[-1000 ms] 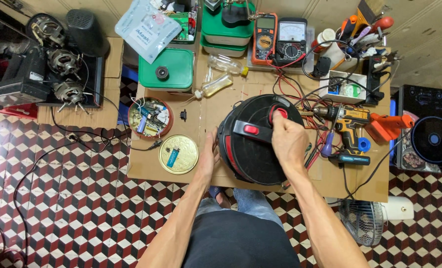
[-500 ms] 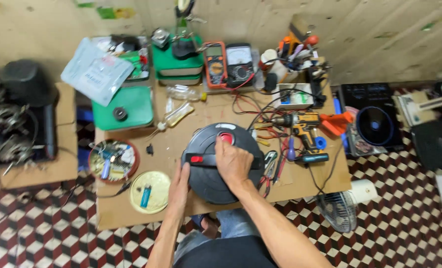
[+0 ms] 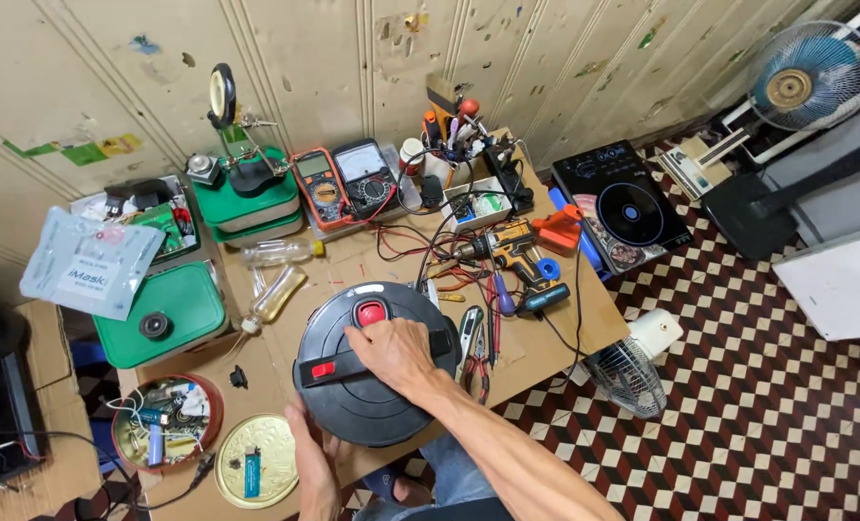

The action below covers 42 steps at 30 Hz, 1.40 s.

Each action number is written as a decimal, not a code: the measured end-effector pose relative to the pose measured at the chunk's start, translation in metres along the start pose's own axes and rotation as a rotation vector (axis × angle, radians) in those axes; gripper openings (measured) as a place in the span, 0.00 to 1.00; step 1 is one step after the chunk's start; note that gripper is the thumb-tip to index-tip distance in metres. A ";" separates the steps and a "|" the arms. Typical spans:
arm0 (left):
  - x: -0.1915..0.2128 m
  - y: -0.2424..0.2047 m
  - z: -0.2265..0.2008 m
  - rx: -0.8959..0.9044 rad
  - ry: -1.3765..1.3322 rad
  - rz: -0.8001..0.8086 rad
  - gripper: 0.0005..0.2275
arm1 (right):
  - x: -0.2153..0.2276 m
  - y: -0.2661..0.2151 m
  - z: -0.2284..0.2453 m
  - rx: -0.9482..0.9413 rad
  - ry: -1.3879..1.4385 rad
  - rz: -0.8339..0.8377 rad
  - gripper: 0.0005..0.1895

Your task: The person assembles a pressure cooker by placing a small plastic cap into the lid's central valve, securing the lid onto the pot, and then removing the cap to place it back into the valve. The person then closes the lid again and sets the assembled cooker on the floor.

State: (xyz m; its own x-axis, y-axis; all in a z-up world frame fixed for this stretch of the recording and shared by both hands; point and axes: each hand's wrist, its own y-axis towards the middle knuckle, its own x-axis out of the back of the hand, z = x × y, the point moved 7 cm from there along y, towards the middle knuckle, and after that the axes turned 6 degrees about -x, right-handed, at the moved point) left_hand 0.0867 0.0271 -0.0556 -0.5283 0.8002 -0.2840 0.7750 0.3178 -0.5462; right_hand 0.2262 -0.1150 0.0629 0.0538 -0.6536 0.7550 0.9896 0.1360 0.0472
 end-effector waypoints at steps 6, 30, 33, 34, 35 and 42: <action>0.002 -0.004 0.028 0.097 -0.034 -0.110 0.32 | 0.111 0.011 0.012 -0.198 0.124 -0.061 0.28; -0.291 0.048 0.158 0.169 -0.061 0.246 0.20 | 0.568 0.081 -0.278 -0.268 0.836 -0.542 0.15; -0.302 0.080 0.161 0.175 -0.053 0.265 0.19 | 0.579 0.095 -0.340 -0.328 0.822 -0.591 0.17; -0.304 0.089 0.165 0.197 -0.009 0.263 0.18 | 0.582 0.094 -0.361 -0.355 0.831 -0.605 0.18; -0.306 0.090 0.161 0.210 -0.003 0.270 0.18 | 0.583 0.096 -0.370 -0.367 0.824 -0.614 0.18; -0.329 0.118 0.168 0.238 0.104 0.257 0.17 | 0.592 0.094 -0.447 -0.716 0.767 -0.759 0.22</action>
State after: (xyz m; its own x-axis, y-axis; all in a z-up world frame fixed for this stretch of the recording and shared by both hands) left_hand 0.2941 -0.2842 -0.1587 -0.2797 0.8897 -0.3608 0.7691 -0.0173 -0.6389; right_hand 0.4105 -0.8219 0.2224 -0.7229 -0.6810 0.1168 0.6441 -0.7254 -0.2428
